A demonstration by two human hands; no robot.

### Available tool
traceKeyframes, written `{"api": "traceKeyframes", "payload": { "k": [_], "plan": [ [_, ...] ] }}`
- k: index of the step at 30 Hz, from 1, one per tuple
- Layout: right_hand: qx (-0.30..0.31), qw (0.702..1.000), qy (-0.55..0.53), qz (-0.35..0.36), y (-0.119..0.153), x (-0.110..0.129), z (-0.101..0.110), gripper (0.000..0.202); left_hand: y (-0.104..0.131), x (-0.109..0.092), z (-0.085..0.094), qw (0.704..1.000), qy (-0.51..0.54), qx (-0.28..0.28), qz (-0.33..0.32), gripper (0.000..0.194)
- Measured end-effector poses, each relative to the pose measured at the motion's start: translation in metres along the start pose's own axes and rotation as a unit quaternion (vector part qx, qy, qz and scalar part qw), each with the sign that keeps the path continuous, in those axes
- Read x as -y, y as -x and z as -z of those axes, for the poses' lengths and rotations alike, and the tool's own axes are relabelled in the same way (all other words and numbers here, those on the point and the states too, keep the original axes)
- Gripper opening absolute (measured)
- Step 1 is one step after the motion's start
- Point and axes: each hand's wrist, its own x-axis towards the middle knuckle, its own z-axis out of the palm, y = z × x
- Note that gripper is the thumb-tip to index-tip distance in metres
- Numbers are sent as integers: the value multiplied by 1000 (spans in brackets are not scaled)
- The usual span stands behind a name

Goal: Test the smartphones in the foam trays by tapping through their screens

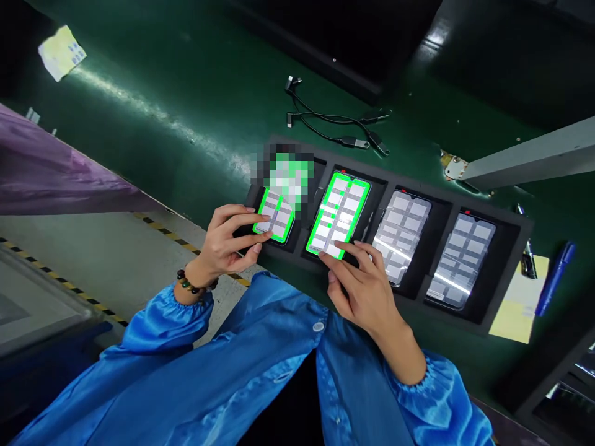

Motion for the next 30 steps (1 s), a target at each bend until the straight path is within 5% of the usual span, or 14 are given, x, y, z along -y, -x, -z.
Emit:
{"api": "traceKeyframes", "payload": {
  "k": [7,12,18,21,26,30],
  "plan": [
    [-7,999,28,-44,-13,3,-5,59,3,-5,2,988,-102,-54,103,33],
    [30,999,21,-18,-25,7,-7,60,-7,-18,-4,992,-96,-48,73,33],
    [-32,994,61,-88,7,-9,15,42,-20,-28,-10,998,-59,-17,8,33],
    [-40,993,68,-91,13,-11,16,43,-15,-20,-5,996,-73,-39,32,30],
    [-6,998,36,-51,-14,2,-3,55,-4,-11,2,983,-123,-76,111,27],
    [2,999,31,-41,-21,3,-5,55,-6,-17,-1,986,-120,-73,95,26]
  ]
}}
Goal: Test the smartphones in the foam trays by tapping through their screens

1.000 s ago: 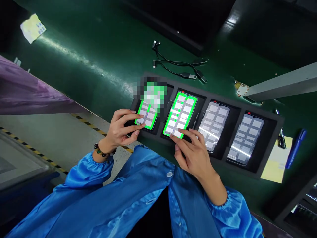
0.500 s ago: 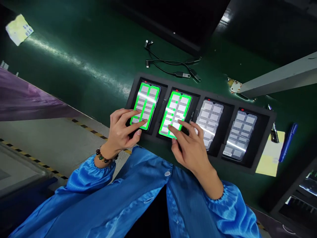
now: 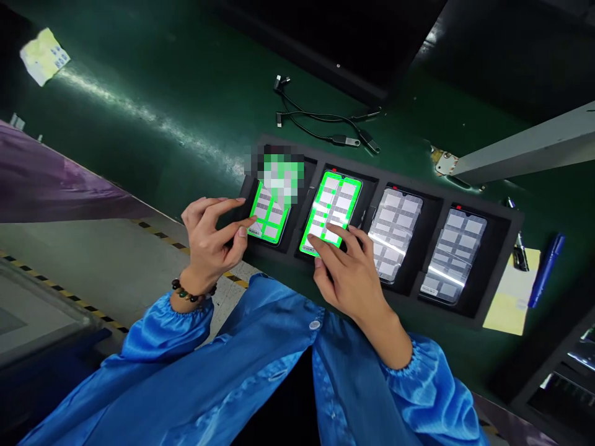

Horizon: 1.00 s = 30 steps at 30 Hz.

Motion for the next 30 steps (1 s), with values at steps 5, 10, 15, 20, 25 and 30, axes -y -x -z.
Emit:
{"api": "traceKeyframes", "payload": {
  "k": [5,10,15,20,25,30],
  "plan": [
    [-36,998,25,-47,23,-16,14,49,-7,-12,-5,994,58,77,-50,30],
    [-24,999,25,-42,17,-14,13,54,-15,-10,-5,994,34,102,-33,34],
    [1,999,35,-38,-13,-16,9,48,-17,-3,-4,996,33,82,-21,37],
    [-8,997,47,-56,-22,-28,14,45,-17,0,-7,995,50,86,-6,37],
    [32,999,4,20,-9,-23,23,50,-21,2,-5,994,83,68,-6,39],
    [43,998,47,-8,-27,-34,26,50,-24,6,-2,996,90,27,-8,42]
  ]
}}
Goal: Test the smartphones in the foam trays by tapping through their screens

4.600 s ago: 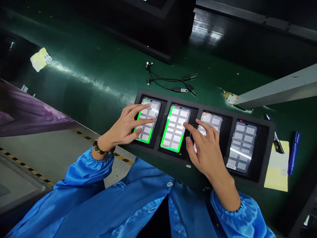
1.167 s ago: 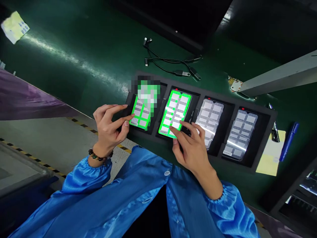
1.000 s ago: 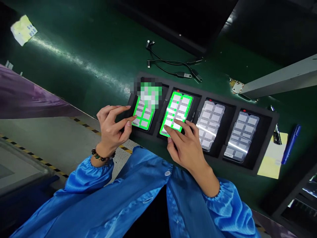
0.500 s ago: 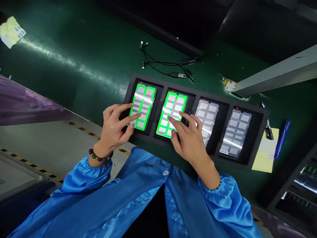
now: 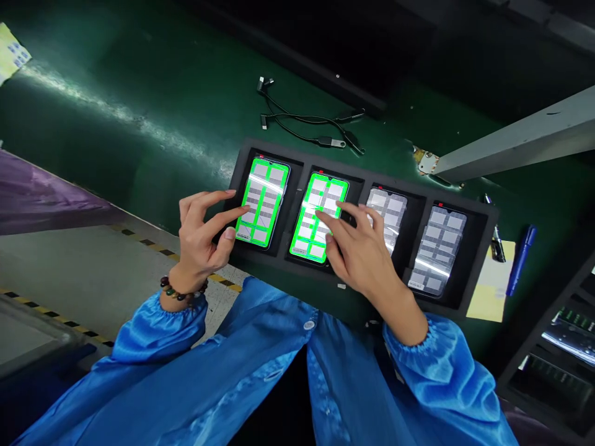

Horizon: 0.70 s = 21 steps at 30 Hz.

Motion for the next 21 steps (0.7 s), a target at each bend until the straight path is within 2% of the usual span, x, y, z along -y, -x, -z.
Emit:
{"api": "traceKeyframes", "payload": {
  "k": [4,6,9,16,21],
  "plan": [
    [-14,999,22,-42,-31,-16,2,49,1,3,0,1000,-16,-2,11,41],
    [-18,998,22,-49,-38,-20,3,48,2,4,0,999,-22,5,28,40],
    [-16,999,17,-33,-31,-16,3,47,2,5,-1,998,-25,15,48,39],
    [6,1000,-26,12,3,3,2,49,-4,5,-1,996,-19,33,75,39],
    [-18,999,10,-30,-9,2,-4,52,-7,1,-2,995,-25,37,88,39]
  ]
}}
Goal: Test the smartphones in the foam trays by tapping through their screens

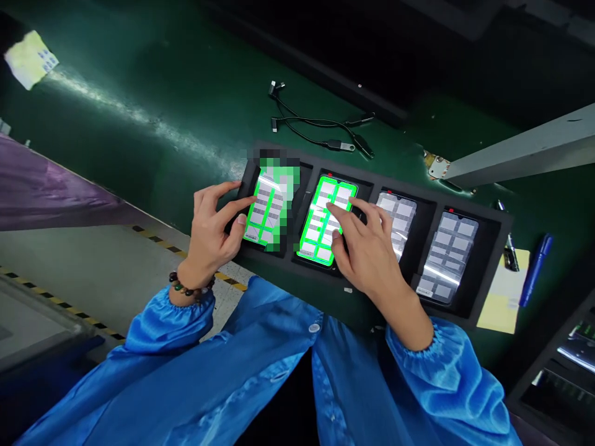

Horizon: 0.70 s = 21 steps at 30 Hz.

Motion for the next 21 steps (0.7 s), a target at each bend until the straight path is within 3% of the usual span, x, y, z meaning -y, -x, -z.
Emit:
{"api": "traceKeyframes", "payload": {
  "k": [7,16,21],
  "plan": [
    [-1,1000,-7,11,-26,12,-13,51,-23,-9,-11,998,-43,37,31,49],
    [-45,995,18,-83,6,-8,4,48,-40,-31,-24,996,-43,64,-43,41],
    [-38,998,3,-53,-11,4,-8,47,-38,-26,-17,996,-64,58,2,43]
  ]
}}
